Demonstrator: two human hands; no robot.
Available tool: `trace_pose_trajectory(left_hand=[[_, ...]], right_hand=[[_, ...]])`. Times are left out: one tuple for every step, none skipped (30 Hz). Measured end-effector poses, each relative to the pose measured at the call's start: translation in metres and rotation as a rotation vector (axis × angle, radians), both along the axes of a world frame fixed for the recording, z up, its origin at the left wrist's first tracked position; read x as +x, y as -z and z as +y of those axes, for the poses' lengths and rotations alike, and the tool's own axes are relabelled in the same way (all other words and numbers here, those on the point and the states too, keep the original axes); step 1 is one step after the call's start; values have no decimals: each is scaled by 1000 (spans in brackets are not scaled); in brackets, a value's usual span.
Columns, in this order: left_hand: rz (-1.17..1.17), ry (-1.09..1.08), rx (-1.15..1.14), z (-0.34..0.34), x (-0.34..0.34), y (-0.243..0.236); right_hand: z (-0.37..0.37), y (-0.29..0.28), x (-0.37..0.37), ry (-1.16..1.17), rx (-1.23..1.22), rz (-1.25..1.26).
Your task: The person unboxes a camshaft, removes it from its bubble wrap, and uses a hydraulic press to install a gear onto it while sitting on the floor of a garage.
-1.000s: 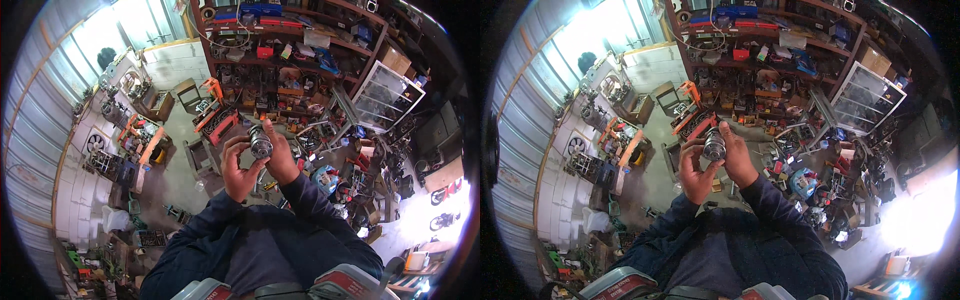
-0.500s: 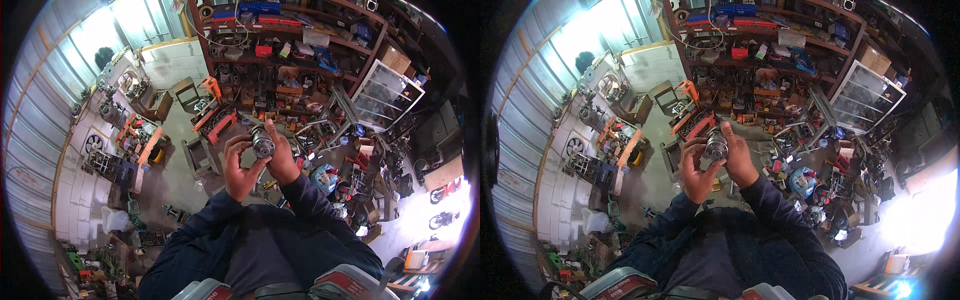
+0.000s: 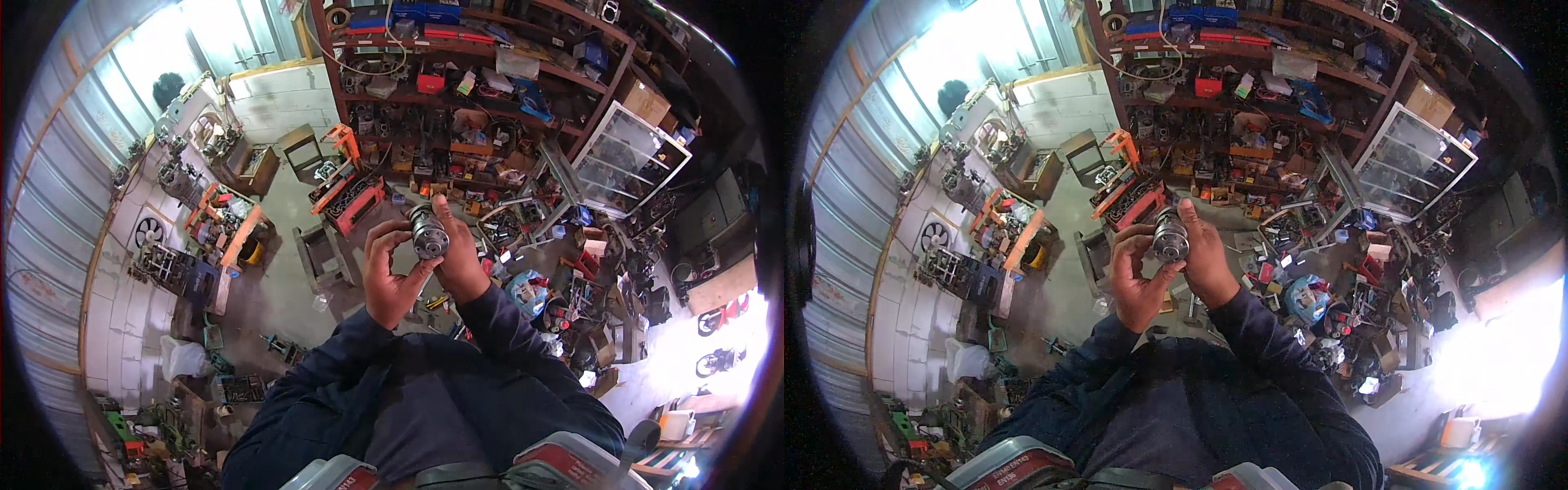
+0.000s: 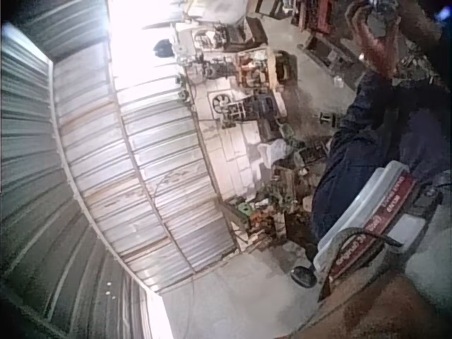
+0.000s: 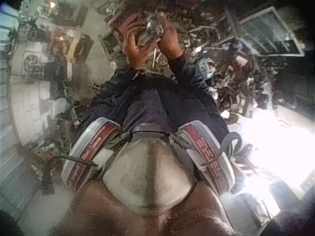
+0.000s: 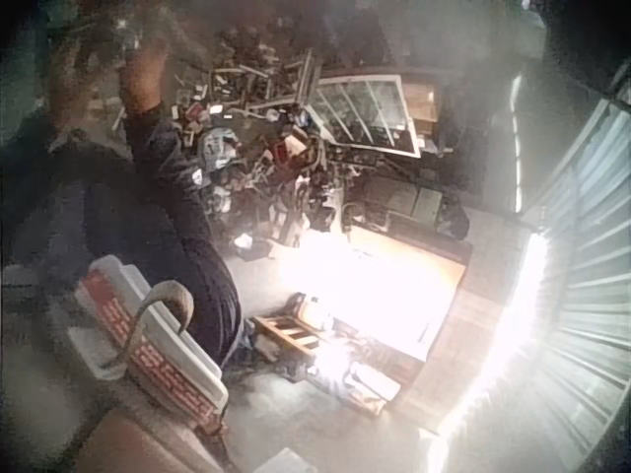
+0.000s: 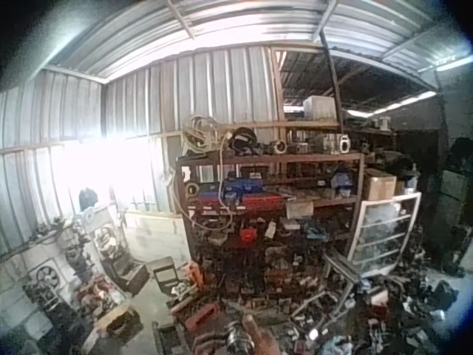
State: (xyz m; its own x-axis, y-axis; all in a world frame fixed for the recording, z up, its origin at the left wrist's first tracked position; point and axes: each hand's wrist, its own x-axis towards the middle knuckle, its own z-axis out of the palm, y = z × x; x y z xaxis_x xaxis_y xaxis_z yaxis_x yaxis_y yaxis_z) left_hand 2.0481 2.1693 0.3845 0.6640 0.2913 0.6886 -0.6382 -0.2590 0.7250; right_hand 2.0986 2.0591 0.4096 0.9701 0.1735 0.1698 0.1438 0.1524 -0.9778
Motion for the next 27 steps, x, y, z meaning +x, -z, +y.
trace_pose_trajectory(left_hand=[[-3, 3, 9, 2, 0, -1], [-6, 6, 18, 3, -1, -1], [-6, 4, 20, 4, -1, -1], [-8, 5, 7, 3, -1, -2], [-9, 7, -5, 2, -1, -2], [-9, 11, -7, 2, -1, -2], [-13, 0, 15, 3, -1, -2], [-16, -11, 36, 4, -2, -2], [-14, -10, 37, 4, -2, -1], [-29, -12, 33, 4, -2, -1], [-44, -15, 28, 3, -1, -1], [-44, -13, 27, 3, -1, -1], [-55, -13, 36, 3, -2, -1], [-67, -12, 44, 3, -2, -1], [-66, -12, 44, 3, -2, 0], [-71, -1, 22, 1, -2, 0], [-75, 10, -1, 0, -1, 1], [-75, 12, -2, 1, -1, 2], [-80, 30, 63, 5, -2, 4], [-85, 48, 128, 7, -2, 5], [-83, 46, 130, 7, -3, 6], [-76, 55, 119, 6, -3, 6], [-68, 64, 108, 6, -3, 6], [-69, 64, 107, 6, -3, 6], [-73, 63, 113, 6, -4, 6], [-77, 62, 118, 5, -4, 6], [-78, 63, 117, 5, -4, 6]], right_hand=[[1, 0, 0, -4, -11, -5], [2, 0, 1, -8, -23, -10], [3, -4, -1, -10, -23, 10], [3, -5, -1, -6, -26, 18], [2, -7, -1, -2, -29, 28], [3, -6, 2, -33, 55, 117], [3, -5, 3, -67, 142, 208], [3, -5, 2, -66, 142, 209], [3, -5, 2, -64, 106, 148], [2, -5, 2, -62, 69, 86], [0, -5, 1, -60, 68, 86], [-4, -4, 0, -39, -66, -10], [-5, -4, 0, -31, -132, -57], [-5, -4, -1, -21, -197, -105], [-3, -5, -2, -23, -142, -63], [-4, -5, -1, -23, -115, -42], [-5, -5, -1, -22, -89, -22], [-8, -3, 1, -69, -57, 29], [-8, -1, 3, -118, -22, 80], [-7, -1, 1, -120, -21, 82], [-5, -3, -1, -85, -55, 55], [-4, -5, -3, -46, -91, 28], [-2, -7, -4, -45, -92, 28], [-1, -10, -4, -55, 6, 78], [0, -11, -5, -63, 103, 129], [-1, -11, -5, -62, 101, 128], [-2, -10, -5, -41, 34, 45]])
